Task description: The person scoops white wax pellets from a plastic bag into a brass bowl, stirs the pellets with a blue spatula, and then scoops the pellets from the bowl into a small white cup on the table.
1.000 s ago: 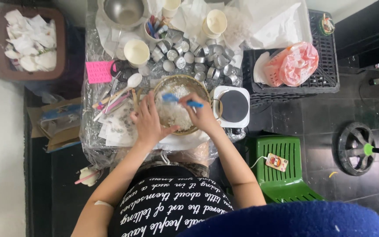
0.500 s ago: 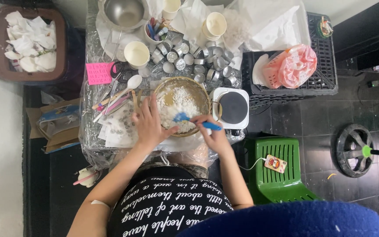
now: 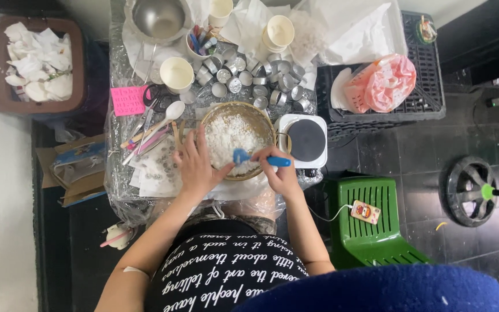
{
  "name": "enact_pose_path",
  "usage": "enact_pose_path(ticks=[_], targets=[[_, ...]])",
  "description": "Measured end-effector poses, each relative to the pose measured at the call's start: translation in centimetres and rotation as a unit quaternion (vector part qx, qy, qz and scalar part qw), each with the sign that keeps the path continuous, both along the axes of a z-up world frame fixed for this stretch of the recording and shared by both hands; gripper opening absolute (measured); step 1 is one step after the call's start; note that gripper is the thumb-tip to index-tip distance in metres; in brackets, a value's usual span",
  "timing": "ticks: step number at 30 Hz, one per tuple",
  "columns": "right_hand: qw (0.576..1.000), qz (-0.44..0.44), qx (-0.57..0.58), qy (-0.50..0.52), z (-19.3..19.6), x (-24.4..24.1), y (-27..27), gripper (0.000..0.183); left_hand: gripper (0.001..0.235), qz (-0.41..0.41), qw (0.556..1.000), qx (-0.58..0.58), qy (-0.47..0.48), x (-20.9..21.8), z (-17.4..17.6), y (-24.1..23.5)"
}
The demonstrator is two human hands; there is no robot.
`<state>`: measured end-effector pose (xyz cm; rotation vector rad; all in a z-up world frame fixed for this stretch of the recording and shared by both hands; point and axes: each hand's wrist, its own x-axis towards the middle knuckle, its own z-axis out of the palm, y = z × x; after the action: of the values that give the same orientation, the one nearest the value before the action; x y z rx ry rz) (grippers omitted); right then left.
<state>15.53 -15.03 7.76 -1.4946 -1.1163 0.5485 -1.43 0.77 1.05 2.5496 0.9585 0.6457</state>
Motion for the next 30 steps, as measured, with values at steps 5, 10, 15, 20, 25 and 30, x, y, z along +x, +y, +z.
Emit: enact_pose_path(ticks=[5,10,15,20,25,30], targets=[[0.994,-0.096,0.046,-0.034,1.0,2.1,-1.6,0.005,0.121,-0.005,1.0,-0.015,0.012,-0.2,-0.2,-0.3],[0.994,-0.107,-0.025,0.018,-4.2,1.9,-3.4,0.01,0.116,-0.018,1.0,-0.004,-0.017,-0.1,-0.6,-0.6],[0.995,-0.043,0.022,0.093,-4.8,-2.2,-0.9,0.01,0.114,-0.012,0.997,-0.059,-0.04,-0.2,-2.0,-1.1],[0.985,-0.122,0.09,0.082,-5.8,0.0,-2.0,0.01,0.109,-0.035,0.995,-0.079,-0.054,-1.3,0.0,-0.9],[0.975,-0.176,0.076,0.108,-7.6,1.7,-3.7,0.008,0.102,-0.094,0.985,-0.143,-0.035,-2.2,4.8,0.1],[0.963,-0.154,0.045,0.215,-4.7,-0.6,-1.8,0.018,0.099,-0.174,0.961,-0.102,0.191,3.0,11.8,5.1]])
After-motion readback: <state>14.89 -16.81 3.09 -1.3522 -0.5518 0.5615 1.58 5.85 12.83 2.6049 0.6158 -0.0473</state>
